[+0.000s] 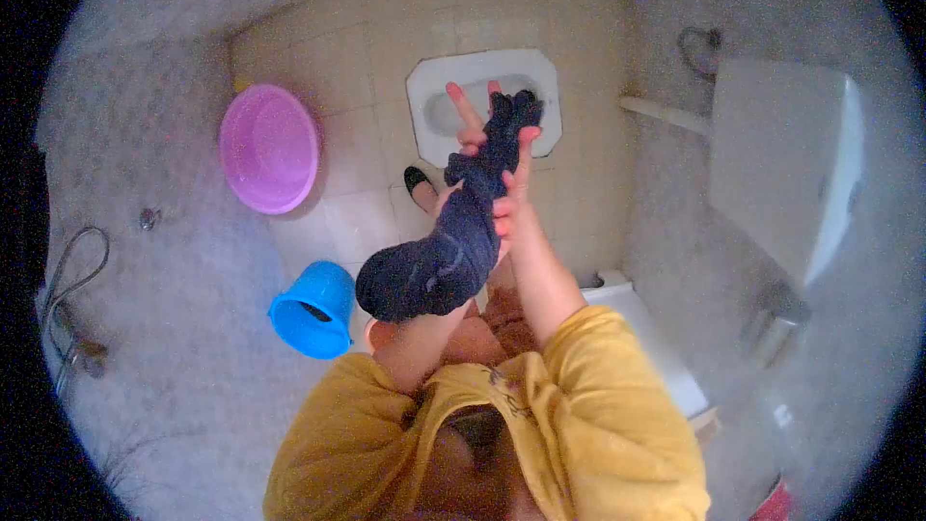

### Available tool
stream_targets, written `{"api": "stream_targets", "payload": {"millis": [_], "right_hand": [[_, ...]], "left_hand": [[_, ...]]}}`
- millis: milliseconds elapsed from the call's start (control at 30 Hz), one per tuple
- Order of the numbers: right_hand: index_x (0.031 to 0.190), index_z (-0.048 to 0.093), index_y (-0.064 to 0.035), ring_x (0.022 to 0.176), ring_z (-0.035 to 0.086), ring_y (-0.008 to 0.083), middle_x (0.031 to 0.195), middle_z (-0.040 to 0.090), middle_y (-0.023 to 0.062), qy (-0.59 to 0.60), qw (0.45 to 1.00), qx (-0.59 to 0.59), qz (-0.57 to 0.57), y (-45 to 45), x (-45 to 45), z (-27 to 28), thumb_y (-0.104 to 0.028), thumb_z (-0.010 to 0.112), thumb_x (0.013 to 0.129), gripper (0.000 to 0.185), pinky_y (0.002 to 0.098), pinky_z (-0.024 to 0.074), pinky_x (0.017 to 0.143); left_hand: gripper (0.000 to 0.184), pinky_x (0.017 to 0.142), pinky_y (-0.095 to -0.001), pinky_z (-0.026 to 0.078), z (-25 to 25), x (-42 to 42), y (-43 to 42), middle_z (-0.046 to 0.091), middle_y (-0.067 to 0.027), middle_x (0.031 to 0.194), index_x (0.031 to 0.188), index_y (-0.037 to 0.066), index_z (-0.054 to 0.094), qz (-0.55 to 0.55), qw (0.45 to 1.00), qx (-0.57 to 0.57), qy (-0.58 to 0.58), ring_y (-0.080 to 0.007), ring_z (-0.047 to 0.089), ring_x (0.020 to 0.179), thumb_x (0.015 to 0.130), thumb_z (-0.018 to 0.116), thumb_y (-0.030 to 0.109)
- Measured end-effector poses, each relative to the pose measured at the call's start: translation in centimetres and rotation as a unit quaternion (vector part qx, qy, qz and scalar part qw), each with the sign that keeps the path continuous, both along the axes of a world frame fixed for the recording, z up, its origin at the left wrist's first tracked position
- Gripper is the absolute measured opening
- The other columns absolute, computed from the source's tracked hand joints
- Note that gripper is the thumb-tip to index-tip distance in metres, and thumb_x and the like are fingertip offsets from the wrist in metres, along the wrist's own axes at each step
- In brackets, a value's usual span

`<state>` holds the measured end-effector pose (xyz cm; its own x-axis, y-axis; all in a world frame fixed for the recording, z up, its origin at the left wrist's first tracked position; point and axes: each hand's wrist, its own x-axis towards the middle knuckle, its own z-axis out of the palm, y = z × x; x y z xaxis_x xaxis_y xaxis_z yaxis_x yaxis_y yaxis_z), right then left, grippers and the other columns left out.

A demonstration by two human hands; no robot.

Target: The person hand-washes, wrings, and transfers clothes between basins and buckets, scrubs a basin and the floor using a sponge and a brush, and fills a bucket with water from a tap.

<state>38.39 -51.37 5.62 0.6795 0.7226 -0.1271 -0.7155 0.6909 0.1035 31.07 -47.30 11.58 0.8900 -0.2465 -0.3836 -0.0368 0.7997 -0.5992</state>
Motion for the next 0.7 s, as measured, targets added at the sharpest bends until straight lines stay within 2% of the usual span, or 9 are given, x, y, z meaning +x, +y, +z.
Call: {"api": "stream_targets", "payload": {"millis": [33, 67, 233, 333, 367, 433, 567, 633, 700], "right_hand": [[0.128, 0.022, -0.0248, 0.084, 0.048, 0.0151, 0.129, 0.025, 0.0127, 0.038, 0.997, 0.065, 0.017, -0.2, 0.0, -0.6, -0.049, 0.058, 0.068, 0.074, 0.0248, 0.0437, 0.068], [0.129, 0.021, -0.0235, 0.073, 0.045, 0.0093, 0.113, 0.041, 0.0091, 0.014, 0.998, -0.049, 0.045, -0.6, 0.3, 0.1, -0.038, 0.063, 0.069, 0.075, 0.0221, 0.0411, 0.061], [0.128, 0.026, -0.0204, 0.069, 0.045, 0.0097, 0.081, 0.048, 0.0006, -0.071, 0.933, -0.309, 0.171, -1.5, 2.3, 2.3, -0.013, 0.057, 0.066, 0.069, 0.0223, 0.0401, 0.06], [0.116, 0.045, -0.0137, 0.067, 0.045, 0.0098, 0.077, 0.046, -0.001, -0.243, 0.784, -0.484, 0.304, -1.6, 3.9, 2.5, -0.014, 0.059, 0.063, 0.054, 0.0223, 0.0378, 0.061], [0.116, 0.045, -0.0137, 0.067, 0.045, 0.0098, 0.077, 0.046, -0.001, -0.243, 0.784, -0.483, 0.305, -1.5, 4.1, 2.2, -0.014, 0.059, 0.063, 0.054, 0.0223, 0.0378, 0.061], [0.109, 0.049, -0.0101, 0.068, 0.045, 0.0113, 0.077, 0.048, 0.0004, -0.394, 0.704, -0.514, 0.29, -1.3, 4.4, 0.5, -0.014, 0.059, 0.062, 0.048, 0.024, 0.0387, 0.063], [0.101, 0.051, -0.0054, 0.072, 0.053, 0.0211, 0.079, 0.055, 0.0083, -0.455, 0.574, -0.607, 0.308, -1.4, 4.0, -3.1, -0.013, 0.058, 0.063, 0.04, 0.0299, 0.0411, 0.067], [0.097, 0.049, -0.0004, 0.081, 0.054, 0.034, 0.083, 0.057, 0.02, -0.501, 0.401, -0.726, 0.248, -0.1, 3.2, -3.1, -0.014, 0.059, 0.063, 0.038, 0.036, 0.0414, 0.072], [0.109, 0.042, 0.001, 0.088, 0.05, 0.0408, 0.088, 0.053, 0.0274, -0.516, 0.348, -0.738, 0.261, 0.3, 3.4, -4.4, -0.018, 0.059, 0.065, 0.051, 0.0397, 0.0403, 0.075]], "left_hand": [[0.04, 0.047, -0.028, 0.043, 0.2, 0.0, 0.7, 0.054, -0.0088, 0.081, 0.105, 0.003, 0.042, -0.081, 0.995, 0.047, 0.015, -0.0198, 0.051, 0.056, 0.076, 0.051, 0.029], [0.035, 0.045, -0.0268, 0.042, 0.4, 0.0, 1.3, 0.054, -0.0079, 0.077, 0.1, 0.003, 0.046, -0.162, 0.982, 0.094, 0.032, -0.019, 0.052, 0.055, 0.076, 0.053, 0.028], [0.019, 0.043, -0.0242, 0.041, -1.7, 0.4, 1.6, 0.052, -0.0026, 0.057, 0.073, 0.008, 0.053, -0.303, 0.935, 0.18, 0.046, -0.014, 0.052, 0.048, 0.076, 0.055, 0.026], [0.016, 0.052, -0.0244, 0.041, -1.0, 1.8, 1.2, 0.053, -0.0026, 0.066, 0.079, 0.005, 0.054, -0.351, 0.843, 0.406, 0.044, -0.013, 0.052, 0.058, 0.07, 0.061, 0.016], [0.016, 0.052, -0.0244, 0.041, -1.8, 1.8, 0.8, 0.053, -0.0026, 0.066, 0.079, 0.005, 0.054, -0.349, 0.843, 0.407, 0.045, -0.013, 0.052, 0.058, 0.07, 0.061, 0.016], [0.022, 0.059, -0.0275, 0.041, -4.8, 1.3, -0.2, 0.054, -0.0041, 0.072, 0.084, 0.003, 0.054, -0.306, 0.727, 0.614, 0.011, -0.0145, 0.053, 0.067, 0.067, 0.062, 0.014], [0.029, 0.065, -0.0308, 0.041, -7.7, 1.8, -1.0, 0.057, -0.009, 0.078, 0.087, 0.001, 0.053, -0.341, 0.657, 0.671, 0.052, -0.0221, 0.055, 0.075, 0.064, 0.062, 0.016], [0.031, 0.063, -0.0325, 0.042, -9.7, 1.9, -1.6, 0.057, -0.0124, 0.076, 0.084, -0.003, 0.052, -0.364, 0.55, 0.744, 0.104, -0.0227, 0.056, 0.074, 0.062, 0.063, 0.017], [0.041, 0.068, -0.0357, 0.042, -10.7, 2.1, -1.9, 0.057, -0.0196, 0.081, 0.089, -0.005, 0.049, -0.388, 0.494, 0.758, 0.173, -0.0292, 0.056, 0.08, 0.061, 0.064, 0.02]]}}
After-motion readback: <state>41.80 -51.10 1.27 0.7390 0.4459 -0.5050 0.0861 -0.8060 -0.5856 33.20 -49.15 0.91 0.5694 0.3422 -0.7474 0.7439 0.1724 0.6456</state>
